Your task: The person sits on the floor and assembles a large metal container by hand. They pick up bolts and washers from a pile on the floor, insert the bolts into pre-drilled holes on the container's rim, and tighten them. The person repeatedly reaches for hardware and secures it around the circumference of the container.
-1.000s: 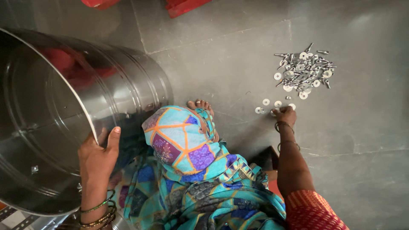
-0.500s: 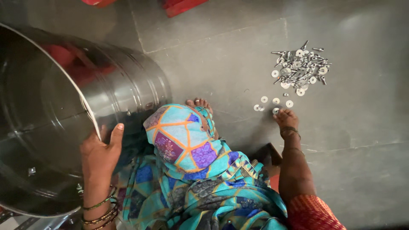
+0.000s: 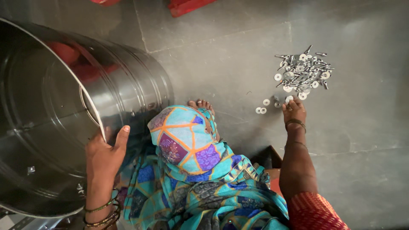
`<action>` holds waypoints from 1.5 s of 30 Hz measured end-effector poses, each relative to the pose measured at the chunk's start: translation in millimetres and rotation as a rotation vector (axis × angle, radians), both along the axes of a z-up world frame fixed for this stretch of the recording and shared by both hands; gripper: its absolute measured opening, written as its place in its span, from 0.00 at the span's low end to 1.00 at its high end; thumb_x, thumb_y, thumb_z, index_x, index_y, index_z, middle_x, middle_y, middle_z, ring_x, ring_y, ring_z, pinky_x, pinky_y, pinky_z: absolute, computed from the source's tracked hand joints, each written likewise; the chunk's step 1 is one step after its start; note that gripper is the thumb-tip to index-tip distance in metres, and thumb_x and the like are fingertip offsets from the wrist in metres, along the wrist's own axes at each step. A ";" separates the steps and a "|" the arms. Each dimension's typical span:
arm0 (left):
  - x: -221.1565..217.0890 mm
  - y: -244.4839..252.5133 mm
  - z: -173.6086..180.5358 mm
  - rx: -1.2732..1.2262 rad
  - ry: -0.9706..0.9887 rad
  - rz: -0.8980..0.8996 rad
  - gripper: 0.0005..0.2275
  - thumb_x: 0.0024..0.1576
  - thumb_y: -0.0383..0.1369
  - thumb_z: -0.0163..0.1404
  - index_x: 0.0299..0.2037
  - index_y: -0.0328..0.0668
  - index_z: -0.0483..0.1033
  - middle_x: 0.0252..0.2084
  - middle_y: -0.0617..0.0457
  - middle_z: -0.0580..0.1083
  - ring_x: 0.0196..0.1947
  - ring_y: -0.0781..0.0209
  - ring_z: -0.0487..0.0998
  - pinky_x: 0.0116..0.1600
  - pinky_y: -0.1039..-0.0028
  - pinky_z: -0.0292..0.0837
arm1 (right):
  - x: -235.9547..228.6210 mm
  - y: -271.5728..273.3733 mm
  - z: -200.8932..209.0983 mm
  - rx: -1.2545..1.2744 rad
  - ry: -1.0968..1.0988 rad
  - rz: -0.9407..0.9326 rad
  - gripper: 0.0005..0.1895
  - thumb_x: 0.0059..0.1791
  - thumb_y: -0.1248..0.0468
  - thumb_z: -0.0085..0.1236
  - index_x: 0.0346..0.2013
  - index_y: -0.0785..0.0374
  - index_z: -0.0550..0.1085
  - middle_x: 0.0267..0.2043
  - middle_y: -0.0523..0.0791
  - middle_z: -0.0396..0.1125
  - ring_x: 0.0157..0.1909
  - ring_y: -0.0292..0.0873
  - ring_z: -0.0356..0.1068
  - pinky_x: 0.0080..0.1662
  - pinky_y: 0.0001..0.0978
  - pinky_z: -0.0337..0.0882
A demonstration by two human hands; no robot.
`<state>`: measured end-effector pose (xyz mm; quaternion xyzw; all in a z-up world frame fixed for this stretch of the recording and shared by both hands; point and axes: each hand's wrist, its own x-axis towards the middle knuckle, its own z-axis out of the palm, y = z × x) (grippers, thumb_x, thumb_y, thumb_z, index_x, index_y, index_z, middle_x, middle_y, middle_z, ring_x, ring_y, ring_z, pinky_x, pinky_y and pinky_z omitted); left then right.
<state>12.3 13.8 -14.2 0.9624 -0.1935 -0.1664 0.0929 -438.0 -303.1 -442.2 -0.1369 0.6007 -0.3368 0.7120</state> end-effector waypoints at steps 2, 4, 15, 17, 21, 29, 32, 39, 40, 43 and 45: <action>-0.7 -0.4 -1.2 -0.068 -0.005 -0.023 0.26 0.59 0.47 0.58 0.55 0.29 0.76 0.48 0.28 0.77 0.51 0.32 0.79 0.54 0.54 0.74 | 4.7 -1.1 0.4 0.009 -0.048 0.019 0.09 0.53 0.69 0.57 0.48 0.60 0.73 0.40 0.43 0.70 0.38 0.41 0.72 0.42 0.36 0.75; -0.6 -0.3 -0.9 -0.090 -0.003 -0.023 0.26 0.58 0.47 0.58 0.56 0.29 0.75 0.49 0.28 0.76 0.52 0.33 0.78 0.54 0.54 0.74 | 14.2 -4.0 -0.2 -0.018 -0.017 0.065 0.08 0.55 0.67 0.61 0.42 0.60 0.69 0.38 0.44 0.67 0.37 0.43 0.70 0.40 0.37 0.74; 0.3 -4.1 2.8 -0.039 -0.029 -0.045 0.28 0.58 0.47 0.58 0.58 0.27 0.74 0.50 0.26 0.75 0.52 0.29 0.76 0.56 0.53 0.71 | 52.6 -37.3 -13.6 0.213 0.210 0.033 0.10 0.49 0.59 0.61 0.40 0.59 0.72 0.27 0.42 0.64 0.26 0.41 0.66 0.29 0.36 0.67; -1.4 -6.5 2.6 -0.049 0.007 -0.003 0.27 0.57 0.47 0.58 0.56 0.27 0.74 0.49 0.26 0.76 0.52 0.30 0.77 0.55 0.54 0.73 | 67.4 -43.4 -19.9 0.142 0.439 0.122 0.15 0.49 0.56 0.68 0.35 0.63 0.73 0.26 0.43 0.64 0.25 0.40 0.62 0.29 0.37 0.64; -1.6 -6.0 2.4 -0.042 0.021 0.027 0.26 0.57 0.47 0.58 0.54 0.28 0.76 0.49 0.27 0.76 0.53 0.32 0.78 0.55 0.55 0.73 | 94.9 -43.7 -29.4 -0.010 0.972 0.262 0.18 0.42 0.54 0.74 0.27 0.65 0.78 0.27 0.44 0.72 0.27 0.38 0.65 0.32 0.36 0.67; -2.6 -8.7 3.5 -0.043 0.027 0.034 0.25 0.56 0.46 0.57 0.55 0.31 0.76 0.48 0.31 0.78 0.51 0.33 0.78 0.54 0.56 0.73 | 106.6 -33.2 -29.6 -0.291 1.141 0.377 0.15 0.42 0.57 0.72 0.30 0.68 0.80 0.29 0.50 0.74 0.29 0.45 0.71 0.38 0.40 0.71; -1.8 -6.6 0.9 -0.056 0.039 0.042 0.24 0.57 0.46 0.57 0.54 0.30 0.76 0.48 0.30 0.77 0.51 0.33 0.78 0.54 0.56 0.73 | 95.4 -32.1 -24.5 -0.207 1.055 0.556 0.13 0.46 0.59 0.67 0.32 0.68 0.81 0.30 0.52 0.74 0.32 0.47 0.73 0.41 0.41 0.72; -6.3 -17.7 11.1 -0.152 0.002 -0.016 0.23 0.58 0.45 0.57 0.55 0.32 0.76 0.48 0.31 0.78 0.50 0.32 0.78 0.53 0.54 0.73 | 128.4 -21.0 31.4 -0.144 0.171 0.594 0.16 0.47 0.63 0.59 0.47 0.68 0.72 0.41 0.48 0.72 0.40 0.44 0.74 0.41 0.36 0.74; -8.8 -19.0 14.7 -0.187 0.024 0.011 0.24 0.57 0.45 0.57 0.56 0.34 0.75 0.48 0.32 0.78 0.51 0.34 0.78 0.53 0.56 0.73 | 147.3 -18.0 46.3 0.204 -0.138 0.275 0.13 0.51 0.61 0.57 0.45 0.67 0.71 0.41 0.46 0.72 0.41 0.42 0.74 0.41 0.34 0.74; -12.1 -21.2 23.9 -0.378 -0.020 -0.015 0.27 0.55 0.41 0.58 0.60 0.32 0.70 0.53 0.34 0.75 0.55 0.36 0.76 0.57 0.57 0.71 | 197.4 -10.2 126.0 0.022 -0.135 0.455 0.09 0.54 0.61 0.56 0.43 0.63 0.73 0.40 0.46 0.73 0.38 0.39 0.72 0.40 0.31 0.73; -17.5 -17.7 28.7 -0.561 -0.194 -0.133 0.26 0.57 0.36 0.59 0.62 0.29 0.68 0.59 0.34 0.71 0.60 0.37 0.73 0.62 0.57 0.68 | 230.0 -3.3 190.8 -0.126 -0.324 0.645 0.07 0.56 0.62 0.56 0.42 0.63 0.72 0.40 0.46 0.73 0.37 0.38 0.71 0.40 0.31 0.73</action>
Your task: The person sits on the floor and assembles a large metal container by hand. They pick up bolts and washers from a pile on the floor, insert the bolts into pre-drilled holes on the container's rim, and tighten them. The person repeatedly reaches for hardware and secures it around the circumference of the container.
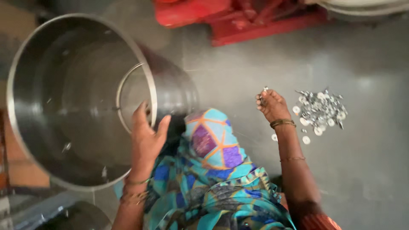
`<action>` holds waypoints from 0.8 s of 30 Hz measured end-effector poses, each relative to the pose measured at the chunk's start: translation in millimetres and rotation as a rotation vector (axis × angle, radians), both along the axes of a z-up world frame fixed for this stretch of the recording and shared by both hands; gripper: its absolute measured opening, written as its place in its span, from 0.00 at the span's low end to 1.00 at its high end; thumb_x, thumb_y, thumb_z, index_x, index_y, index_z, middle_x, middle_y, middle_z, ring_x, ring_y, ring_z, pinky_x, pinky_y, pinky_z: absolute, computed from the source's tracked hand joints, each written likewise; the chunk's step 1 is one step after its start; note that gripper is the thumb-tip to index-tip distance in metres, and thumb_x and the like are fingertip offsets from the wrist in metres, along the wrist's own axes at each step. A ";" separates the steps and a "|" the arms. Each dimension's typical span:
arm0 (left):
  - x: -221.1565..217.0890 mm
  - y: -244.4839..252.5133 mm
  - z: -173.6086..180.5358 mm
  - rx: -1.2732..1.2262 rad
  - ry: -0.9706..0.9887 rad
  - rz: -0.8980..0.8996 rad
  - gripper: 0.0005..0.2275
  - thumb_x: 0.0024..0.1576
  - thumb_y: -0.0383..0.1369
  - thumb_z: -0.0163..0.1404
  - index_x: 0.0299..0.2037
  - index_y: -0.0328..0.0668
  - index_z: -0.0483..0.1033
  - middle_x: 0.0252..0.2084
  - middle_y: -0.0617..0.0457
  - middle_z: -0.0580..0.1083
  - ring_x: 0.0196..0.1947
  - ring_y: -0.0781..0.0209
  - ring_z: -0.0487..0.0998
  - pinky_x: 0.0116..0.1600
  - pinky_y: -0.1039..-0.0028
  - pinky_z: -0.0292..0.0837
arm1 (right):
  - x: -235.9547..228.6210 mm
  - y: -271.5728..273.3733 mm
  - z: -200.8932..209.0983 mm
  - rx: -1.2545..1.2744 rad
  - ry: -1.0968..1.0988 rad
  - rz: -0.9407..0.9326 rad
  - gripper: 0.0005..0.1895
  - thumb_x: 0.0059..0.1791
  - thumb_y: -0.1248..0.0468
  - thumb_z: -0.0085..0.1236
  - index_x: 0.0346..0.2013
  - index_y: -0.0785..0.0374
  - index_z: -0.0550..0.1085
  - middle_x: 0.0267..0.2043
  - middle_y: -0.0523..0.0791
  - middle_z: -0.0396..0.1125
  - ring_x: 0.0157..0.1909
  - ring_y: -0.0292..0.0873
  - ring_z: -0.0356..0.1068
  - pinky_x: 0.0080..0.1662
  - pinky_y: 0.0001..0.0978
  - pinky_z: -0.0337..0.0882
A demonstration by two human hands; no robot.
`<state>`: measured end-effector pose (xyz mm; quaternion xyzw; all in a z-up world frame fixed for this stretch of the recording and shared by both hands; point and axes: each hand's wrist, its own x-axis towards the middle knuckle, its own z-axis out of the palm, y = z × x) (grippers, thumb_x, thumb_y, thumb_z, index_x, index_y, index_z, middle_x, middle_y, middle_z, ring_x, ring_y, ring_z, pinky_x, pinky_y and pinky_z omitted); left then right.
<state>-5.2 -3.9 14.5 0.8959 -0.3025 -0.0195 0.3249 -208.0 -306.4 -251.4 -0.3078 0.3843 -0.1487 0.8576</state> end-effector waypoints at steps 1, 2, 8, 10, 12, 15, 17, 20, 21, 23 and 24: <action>-4.7 4.0 2.3 -0.071 -0.091 -0.011 0.23 0.60 0.35 0.58 0.63 0.30 0.69 0.62 0.36 0.71 0.62 0.38 0.72 0.66 0.57 0.68 | 16.2 6.9 32.9 -0.053 -0.109 0.102 0.06 0.57 0.63 0.57 0.41 0.63 0.71 0.40 0.46 0.73 0.37 0.38 0.71 0.40 0.31 0.73; -11.0 10.8 6.0 -0.137 -0.185 -0.022 0.21 0.62 0.33 0.57 0.63 0.30 0.69 0.64 0.38 0.70 0.65 0.39 0.71 0.69 0.57 0.67 | 29.5 18.7 66.0 -0.140 -0.114 0.205 0.06 0.56 0.63 0.56 0.40 0.63 0.72 0.39 0.46 0.73 0.36 0.37 0.71 0.39 0.31 0.73; -76.1 68.3 25.0 -0.350 0.087 -0.195 0.20 0.62 0.29 0.54 0.64 0.35 0.70 0.61 0.40 0.71 0.60 0.44 0.74 0.62 0.62 0.72 | 46.9 142.9 197.2 -0.352 -0.076 0.866 0.06 0.52 0.64 0.57 0.41 0.64 0.74 0.35 0.46 0.74 0.32 0.37 0.72 0.33 0.30 0.75; -98.9 101.4 16.8 -0.377 0.198 -0.224 0.19 0.63 0.27 0.52 0.65 0.36 0.70 0.61 0.42 0.72 0.57 0.46 0.75 0.59 0.64 0.73 | 41.7 189.1 195.9 -0.249 -0.076 1.038 0.07 0.53 0.64 0.57 0.42 0.65 0.73 0.36 0.44 0.73 0.34 0.35 0.73 0.36 0.30 0.77; -120.5 135.6 0.2 -0.378 0.407 -0.186 0.16 0.64 0.26 0.47 0.63 0.42 0.75 0.59 0.46 0.74 0.50 0.54 0.81 0.51 0.70 0.78 | 37.3 224.6 182.5 -0.263 -0.096 1.141 0.08 0.52 0.63 0.56 0.44 0.64 0.74 0.37 0.44 0.74 0.35 0.36 0.74 0.38 0.30 0.78; -136.2 181.1 -31.9 -0.456 0.409 -0.138 0.15 0.66 0.25 0.46 0.62 0.43 0.75 0.60 0.47 0.73 0.48 0.56 0.81 0.52 0.72 0.79 | 35.8 263.3 156.4 -0.177 -0.008 1.239 0.10 0.52 0.62 0.56 0.45 0.64 0.75 0.39 0.43 0.74 0.36 0.36 0.74 0.40 0.31 0.79; -146.2 204.3 -52.2 -0.457 0.389 -0.081 0.14 0.65 0.24 0.48 0.60 0.41 0.76 0.58 0.47 0.75 0.45 0.56 0.80 0.48 0.71 0.76 | 32.5 277.4 142.4 -0.109 0.052 1.276 0.11 0.53 0.61 0.56 0.46 0.64 0.74 0.40 0.44 0.74 0.37 0.37 0.74 0.41 0.32 0.78; -161.0 224.1 -72.8 -0.451 0.390 0.030 0.12 0.63 0.25 0.51 0.56 0.40 0.79 0.47 0.48 0.76 0.38 0.56 0.78 0.42 0.71 0.73 | 32.3 287.2 138.6 -0.040 0.046 1.286 0.12 0.55 0.60 0.55 0.46 0.67 0.72 0.43 0.48 0.74 0.41 0.41 0.75 0.44 0.36 0.78; -165.0 229.7 -77.5 -0.445 0.401 0.071 0.11 0.63 0.25 0.53 0.55 0.40 0.81 0.42 0.49 0.77 0.36 0.56 0.78 0.40 0.71 0.73 | 33.4 291.4 142.3 -0.008 0.031 1.275 0.13 0.56 0.60 0.54 0.46 0.68 0.71 0.45 0.49 0.74 0.43 0.43 0.75 0.46 0.38 0.79; -169.4 236.2 -85.8 -0.561 0.343 0.136 0.09 0.62 0.26 0.54 0.52 0.39 0.81 0.43 0.50 0.77 0.37 0.59 0.79 0.41 0.73 0.75 | 37.2 301.5 155.3 0.060 0.017 1.241 0.16 0.56 0.58 0.51 0.49 0.69 0.71 0.48 0.53 0.74 0.46 0.47 0.76 0.49 0.41 0.79; -170.7 239.4 -89.0 -0.617 0.312 0.165 0.08 0.62 0.26 0.54 0.50 0.39 0.80 0.43 0.51 0.77 0.38 0.61 0.80 0.41 0.74 0.76 | 40.0 303.2 165.2 0.096 0.018 1.219 0.18 0.56 0.57 0.49 0.51 0.71 0.71 0.48 0.55 0.74 0.47 0.49 0.77 0.51 0.43 0.79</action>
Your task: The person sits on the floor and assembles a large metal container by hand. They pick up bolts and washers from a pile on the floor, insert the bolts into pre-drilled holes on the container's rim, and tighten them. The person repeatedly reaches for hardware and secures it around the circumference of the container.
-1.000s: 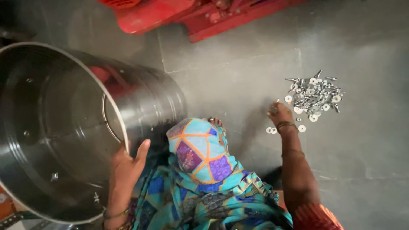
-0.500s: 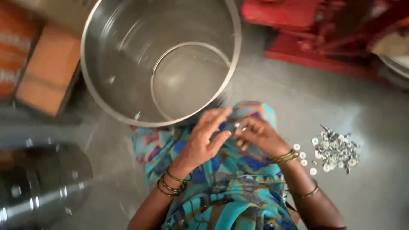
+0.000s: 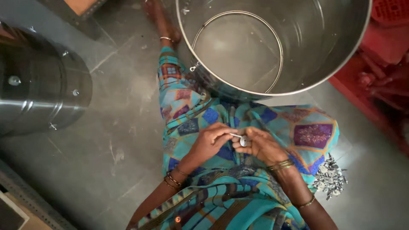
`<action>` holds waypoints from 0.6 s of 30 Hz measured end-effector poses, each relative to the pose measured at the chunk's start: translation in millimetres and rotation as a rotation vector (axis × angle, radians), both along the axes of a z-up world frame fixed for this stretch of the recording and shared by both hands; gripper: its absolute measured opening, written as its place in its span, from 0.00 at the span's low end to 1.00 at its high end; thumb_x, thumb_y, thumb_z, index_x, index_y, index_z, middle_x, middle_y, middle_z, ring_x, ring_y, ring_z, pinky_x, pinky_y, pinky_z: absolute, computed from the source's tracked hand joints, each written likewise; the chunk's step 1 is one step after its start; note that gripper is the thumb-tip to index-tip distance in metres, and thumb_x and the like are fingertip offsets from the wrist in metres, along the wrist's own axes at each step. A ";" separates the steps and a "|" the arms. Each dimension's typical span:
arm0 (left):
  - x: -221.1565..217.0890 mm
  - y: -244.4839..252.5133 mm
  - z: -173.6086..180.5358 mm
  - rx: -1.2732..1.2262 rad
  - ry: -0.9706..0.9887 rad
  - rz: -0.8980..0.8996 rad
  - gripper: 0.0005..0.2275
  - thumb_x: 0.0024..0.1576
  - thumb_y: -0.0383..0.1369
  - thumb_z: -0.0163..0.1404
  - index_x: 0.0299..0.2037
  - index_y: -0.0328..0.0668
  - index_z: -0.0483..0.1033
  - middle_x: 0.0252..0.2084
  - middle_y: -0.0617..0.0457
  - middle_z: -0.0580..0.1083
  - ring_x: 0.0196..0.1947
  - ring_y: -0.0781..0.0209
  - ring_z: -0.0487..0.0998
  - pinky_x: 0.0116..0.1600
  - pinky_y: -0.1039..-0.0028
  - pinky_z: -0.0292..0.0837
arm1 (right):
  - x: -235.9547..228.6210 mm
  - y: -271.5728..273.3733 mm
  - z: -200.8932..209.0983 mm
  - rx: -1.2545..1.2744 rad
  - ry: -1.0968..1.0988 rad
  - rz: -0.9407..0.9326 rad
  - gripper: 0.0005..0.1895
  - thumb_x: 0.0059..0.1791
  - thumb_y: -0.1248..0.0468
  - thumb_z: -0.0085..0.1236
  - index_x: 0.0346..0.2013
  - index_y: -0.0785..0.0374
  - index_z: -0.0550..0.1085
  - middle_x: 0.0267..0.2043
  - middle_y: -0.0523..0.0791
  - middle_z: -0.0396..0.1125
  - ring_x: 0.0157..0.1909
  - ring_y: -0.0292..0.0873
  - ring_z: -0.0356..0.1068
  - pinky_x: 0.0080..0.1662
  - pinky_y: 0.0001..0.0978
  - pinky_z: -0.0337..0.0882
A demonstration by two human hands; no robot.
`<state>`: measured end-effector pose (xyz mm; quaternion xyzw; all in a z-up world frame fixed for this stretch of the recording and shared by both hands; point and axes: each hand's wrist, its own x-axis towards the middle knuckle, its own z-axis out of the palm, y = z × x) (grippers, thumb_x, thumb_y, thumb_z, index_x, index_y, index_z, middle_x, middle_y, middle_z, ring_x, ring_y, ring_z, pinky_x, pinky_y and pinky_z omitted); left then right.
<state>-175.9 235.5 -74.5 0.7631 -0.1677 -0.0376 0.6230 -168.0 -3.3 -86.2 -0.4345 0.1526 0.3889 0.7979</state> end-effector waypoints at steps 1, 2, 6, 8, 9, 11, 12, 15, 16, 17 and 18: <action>-0.4 4.8 -2.2 -0.030 0.087 0.034 0.08 0.62 0.26 0.54 0.50 0.37 0.81 0.41 0.51 0.76 0.36 0.61 0.78 0.40 0.73 0.74 | 3.8 3.1 10.2 0.024 0.021 -0.024 0.21 0.55 0.56 0.47 0.53 0.72 0.72 0.49 0.57 0.74 0.49 0.51 0.77 0.52 0.45 0.79; -1.4 10.2 -3.8 -0.060 0.174 0.067 0.09 0.62 0.25 0.55 0.50 0.36 0.82 0.38 0.50 0.75 0.35 0.61 0.77 0.39 0.73 0.72 | 6.1 8.6 18.7 0.033 -0.027 -0.010 0.20 0.54 0.59 0.49 0.55 0.70 0.70 0.52 0.56 0.73 0.52 0.50 0.76 0.54 0.44 0.77; 4.0 24.1 -10.5 -0.303 0.304 0.158 0.09 0.63 0.25 0.51 0.50 0.33 0.79 0.41 0.53 0.74 0.43 0.65 0.83 0.45 0.77 0.78 | 6.9 26.0 28.4 -0.088 -0.105 0.007 0.22 0.52 0.66 0.49 0.61 0.67 0.67 0.58 0.52 0.72 0.58 0.48 0.74 0.58 0.40 0.74; 3.8 35.1 -11.6 -0.284 0.305 0.160 0.09 0.63 0.25 0.52 0.51 0.33 0.79 0.42 0.52 0.76 0.43 0.64 0.83 0.44 0.77 0.78 | 3.2 34.8 18.6 -0.198 -0.108 -0.010 0.21 0.52 0.68 0.49 0.61 0.69 0.67 0.57 0.52 0.72 0.57 0.49 0.74 0.57 0.39 0.74; 2.7 39.8 -11.6 -0.272 0.308 0.160 0.09 0.62 0.25 0.52 0.52 0.33 0.79 0.42 0.51 0.76 0.43 0.64 0.83 0.44 0.78 0.78 | 2.6 38.6 11.6 -0.238 -0.119 -0.020 0.21 0.53 0.70 0.50 0.61 0.70 0.68 0.56 0.52 0.72 0.56 0.49 0.74 0.55 0.39 0.75; -0.5 47.1 -12.0 -0.313 0.280 0.141 0.10 0.63 0.25 0.53 0.53 0.33 0.78 0.44 0.50 0.77 0.45 0.63 0.83 0.45 0.77 0.79 | 0.8 44.2 0.4 -0.336 -0.125 -0.033 0.22 0.52 0.71 0.51 0.62 0.71 0.68 0.54 0.53 0.73 0.54 0.49 0.75 0.52 0.39 0.76; -2.0 50.2 -12.6 -0.333 0.265 0.131 0.10 0.63 0.25 0.53 0.53 0.33 0.78 0.46 0.49 0.78 0.46 0.63 0.83 0.45 0.76 0.79 | 0.4 47.3 -3.5 -0.395 -0.121 -0.036 0.22 0.52 0.71 0.52 0.62 0.70 0.68 0.53 0.52 0.73 0.52 0.49 0.76 0.51 0.38 0.77; -6.1 53.4 -15.4 -0.336 0.300 0.159 0.10 0.62 0.26 0.55 0.52 0.34 0.79 0.46 0.48 0.80 0.45 0.62 0.84 0.47 0.75 0.82 | 3.8 54.8 -9.8 -0.504 -0.173 -0.046 0.20 0.51 0.71 0.54 0.59 0.71 0.70 0.49 0.51 0.74 0.49 0.46 0.78 0.48 0.36 0.80; -7.2 53.2 -17.7 -0.319 0.285 0.177 0.10 0.61 0.26 0.56 0.51 0.34 0.79 0.46 0.48 0.80 0.44 0.62 0.84 0.46 0.75 0.82 | 3.3 55.2 -11.1 -0.529 -0.201 -0.050 0.19 0.51 0.71 0.55 0.57 0.72 0.71 0.48 0.50 0.75 0.48 0.46 0.79 0.47 0.36 0.80; -7.4 52.5 -20.0 -0.303 0.269 0.196 0.10 0.61 0.26 0.57 0.51 0.34 0.80 0.45 0.48 0.80 0.43 0.62 0.84 0.45 0.75 0.82 | 2.9 55.4 -12.3 -0.529 -0.240 -0.042 0.17 0.51 0.71 0.56 0.55 0.73 0.72 0.47 0.51 0.75 0.47 0.45 0.78 0.47 0.36 0.80; -8.7 51.9 -21.5 -0.286 0.252 0.215 0.10 0.60 0.27 0.58 0.50 0.34 0.80 0.44 0.48 0.80 0.42 0.62 0.84 0.44 0.74 0.82 | 2.3 56.0 -13.7 -0.529 -0.279 -0.033 0.15 0.52 0.71 0.57 0.53 0.74 0.74 0.46 0.51 0.76 0.46 0.45 0.78 0.48 0.37 0.81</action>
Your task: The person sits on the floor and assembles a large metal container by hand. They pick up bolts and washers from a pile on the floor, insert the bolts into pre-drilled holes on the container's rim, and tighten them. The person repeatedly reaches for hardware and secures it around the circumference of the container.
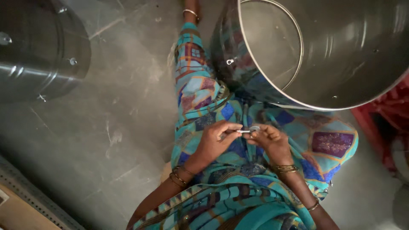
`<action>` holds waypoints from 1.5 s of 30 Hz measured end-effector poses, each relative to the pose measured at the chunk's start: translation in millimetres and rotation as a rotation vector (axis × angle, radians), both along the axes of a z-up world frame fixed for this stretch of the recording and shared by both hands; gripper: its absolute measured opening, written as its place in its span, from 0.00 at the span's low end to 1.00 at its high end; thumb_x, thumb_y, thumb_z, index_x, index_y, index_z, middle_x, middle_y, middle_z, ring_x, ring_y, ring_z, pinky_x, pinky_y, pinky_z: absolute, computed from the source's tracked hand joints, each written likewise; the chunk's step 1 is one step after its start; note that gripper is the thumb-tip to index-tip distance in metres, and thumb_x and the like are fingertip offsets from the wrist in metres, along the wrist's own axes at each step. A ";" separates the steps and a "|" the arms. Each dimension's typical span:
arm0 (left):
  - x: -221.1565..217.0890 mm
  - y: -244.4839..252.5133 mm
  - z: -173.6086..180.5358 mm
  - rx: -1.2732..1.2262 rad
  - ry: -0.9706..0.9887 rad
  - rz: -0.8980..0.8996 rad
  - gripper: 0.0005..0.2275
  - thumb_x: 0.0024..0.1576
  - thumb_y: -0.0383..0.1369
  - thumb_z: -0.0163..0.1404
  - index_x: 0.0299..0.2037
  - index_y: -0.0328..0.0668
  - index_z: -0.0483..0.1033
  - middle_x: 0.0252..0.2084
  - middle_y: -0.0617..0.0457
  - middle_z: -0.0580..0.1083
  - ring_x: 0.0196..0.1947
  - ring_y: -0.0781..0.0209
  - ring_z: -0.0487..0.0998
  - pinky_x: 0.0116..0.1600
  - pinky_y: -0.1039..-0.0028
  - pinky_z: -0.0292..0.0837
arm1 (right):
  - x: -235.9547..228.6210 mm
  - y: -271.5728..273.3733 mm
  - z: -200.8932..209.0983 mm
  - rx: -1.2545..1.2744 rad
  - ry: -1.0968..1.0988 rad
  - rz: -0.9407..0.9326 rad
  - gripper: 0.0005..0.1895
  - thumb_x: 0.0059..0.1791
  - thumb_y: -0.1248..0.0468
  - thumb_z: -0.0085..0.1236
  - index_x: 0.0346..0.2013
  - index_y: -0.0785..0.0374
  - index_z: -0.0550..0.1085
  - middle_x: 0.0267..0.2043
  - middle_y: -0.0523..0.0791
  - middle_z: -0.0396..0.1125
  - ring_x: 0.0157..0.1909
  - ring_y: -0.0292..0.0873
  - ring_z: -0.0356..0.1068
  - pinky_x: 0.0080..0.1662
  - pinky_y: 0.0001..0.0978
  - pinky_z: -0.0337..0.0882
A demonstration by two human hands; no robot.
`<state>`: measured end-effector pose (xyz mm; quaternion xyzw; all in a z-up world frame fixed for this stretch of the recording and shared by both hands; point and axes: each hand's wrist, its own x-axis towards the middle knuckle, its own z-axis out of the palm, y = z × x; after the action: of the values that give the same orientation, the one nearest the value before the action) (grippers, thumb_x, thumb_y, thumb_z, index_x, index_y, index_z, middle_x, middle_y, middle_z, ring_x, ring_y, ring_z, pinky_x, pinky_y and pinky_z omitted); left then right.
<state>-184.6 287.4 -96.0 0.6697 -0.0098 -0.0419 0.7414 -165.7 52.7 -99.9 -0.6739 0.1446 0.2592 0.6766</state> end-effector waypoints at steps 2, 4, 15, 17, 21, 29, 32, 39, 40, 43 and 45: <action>-3.7 -0.1 -1.6 0.014 -0.023 0.010 0.10 0.60 0.26 0.58 0.49 0.33 0.80 0.44 0.47 0.79 0.42 0.61 0.84 0.44 0.74 0.81 | -0.8 3.7 -3.7 -0.051 -0.021 0.015 0.14 0.53 0.71 0.58 0.52 0.74 0.76 0.44 0.50 0.76 0.43 0.44 0.77 0.47 0.37 0.80; -6.0 0.0 -2.4 0.018 -0.041 0.030 0.09 0.59 0.26 0.59 0.49 0.33 0.80 0.44 0.47 0.79 0.42 0.60 0.83 0.45 0.73 0.81 | 0.4 8.0 -7.3 -0.145 -0.001 0.006 0.14 0.53 0.70 0.57 0.52 0.72 0.77 0.42 0.49 0.76 0.40 0.43 0.76 0.45 0.36 0.79; -12.9 -9.0 2.3 -0.100 -0.064 0.201 0.07 0.60 0.23 0.57 0.46 0.30 0.77 0.43 0.46 0.77 0.43 0.60 0.84 0.46 0.73 0.83 | 4.6 26.6 3.4 -0.104 -0.120 0.069 0.19 0.52 0.71 0.55 0.58 0.72 0.73 0.44 0.48 0.76 0.41 0.40 0.77 0.44 0.33 0.80; -13.5 -8.7 5.2 -0.082 -0.082 0.205 0.06 0.61 0.23 0.57 0.46 0.30 0.77 0.43 0.46 0.77 0.43 0.60 0.84 0.46 0.73 0.83 | 2.3 29.4 4.1 -0.129 -0.148 0.068 0.19 0.52 0.71 0.56 0.59 0.72 0.73 0.44 0.48 0.76 0.41 0.40 0.77 0.44 0.33 0.80; -15.5 -10.6 8.1 -0.056 -0.129 0.214 0.06 0.61 0.23 0.57 0.46 0.30 0.77 0.43 0.45 0.77 0.43 0.59 0.84 0.47 0.72 0.83 | -1.5 31.5 3.5 -0.178 -0.133 0.065 0.20 0.52 0.71 0.56 0.59 0.71 0.73 0.44 0.47 0.75 0.41 0.38 0.77 0.45 0.32 0.79; -15.2 -26.1 1.5 -0.042 -0.107 0.226 0.06 0.60 0.24 0.59 0.43 0.31 0.78 0.41 0.46 0.78 0.40 0.60 0.85 0.43 0.74 0.81 | -5.8 27.5 1.0 -0.152 -0.161 0.020 0.20 0.52 0.71 0.56 0.60 0.72 0.73 0.44 0.47 0.75 0.42 0.38 0.76 0.45 0.31 0.80; -14.7 -27.3 0.5 -0.003 -0.095 0.244 0.06 0.59 0.25 0.60 0.43 0.31 0.78 0.40 0.45 0.79 0.39 0.60 0.85 0.43 0.74 0.81 | -3.4 27.0 0.8 -0.153 -0.143 0.007 0.20 0.52 0.71 0.56 0.59 0.72 0.73 0.44 0.47 0.75 0.41 0.39 0.77 0.44 0.32 0.80; -13.8 -30.1 5.5 0.012 -0.036 0.276 0.07 0.58 0.25 0.60 0.42 0.31 0.77 0.39 0.46 0.79 0.38 0.61 0.84 0.41 0.75 0.80 | -4.1 28.7 0.9 -0.127 -0.126 -0.044 0.20 0.51 0.70 0.58 0.58 0.72 0.73 0.45 0.48 0.76 0.41 0.39 0.77 0.43 0.31 0.80; -13.6 -30.2 6.6 0.020 -0.031 0.271 0.06 0.58 0.25 0.60 0.42 0.31 0.77 0.39 0.46 0.79 0.38 0.61 0.84 0.41 0.75 0.80 | -4.3 28.1 0.4 -0.118 -0.124 -0.053 0.20 0.51 0.70 0.58 0.58 0.72 0.73 0.45 0.48 0.76 0.41 0.39 0.77 0.43 0.31 0.80; -13.1 -31.7 7.3 0.040 -0.003 0.256 0.06 0.58 0.25 0.60 0.41 0.31 0.77 0.39 0.45 0.79 0.37 0.62 0.83 0.40 0.74 0.79 | -4.4 24.2 -2.4 -0.147 -0.141 -0.058 0.20 0.51 0.71 0.58 0.58 0.72 0.74 0.45 0.47 0.75 0.41 0.39 0.77 0.43 0.31 0.80; -13.2 -36.2 3.7 0.044 0.033 0.245 0.06 0.57 0.25 0.60 0.40 0.30 0.77 0.38 0.45 0.79 0.37 0.63 0.83 0.38 0.75 0.80 | -4.7 21.2 -3.9 -0.189 -0.125 -0.050 0.19 0.51 0.71 0.59 0.57 0.71 0.75 0.44 0.48 0.76 0.40 0.39 0.77 0.43 0.31 0.80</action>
<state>-197.7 251.1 -92.3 0.6811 0.0855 0.0378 0.7262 -170.4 73.9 -103.9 -0.7458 0.1428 0.1849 0.6238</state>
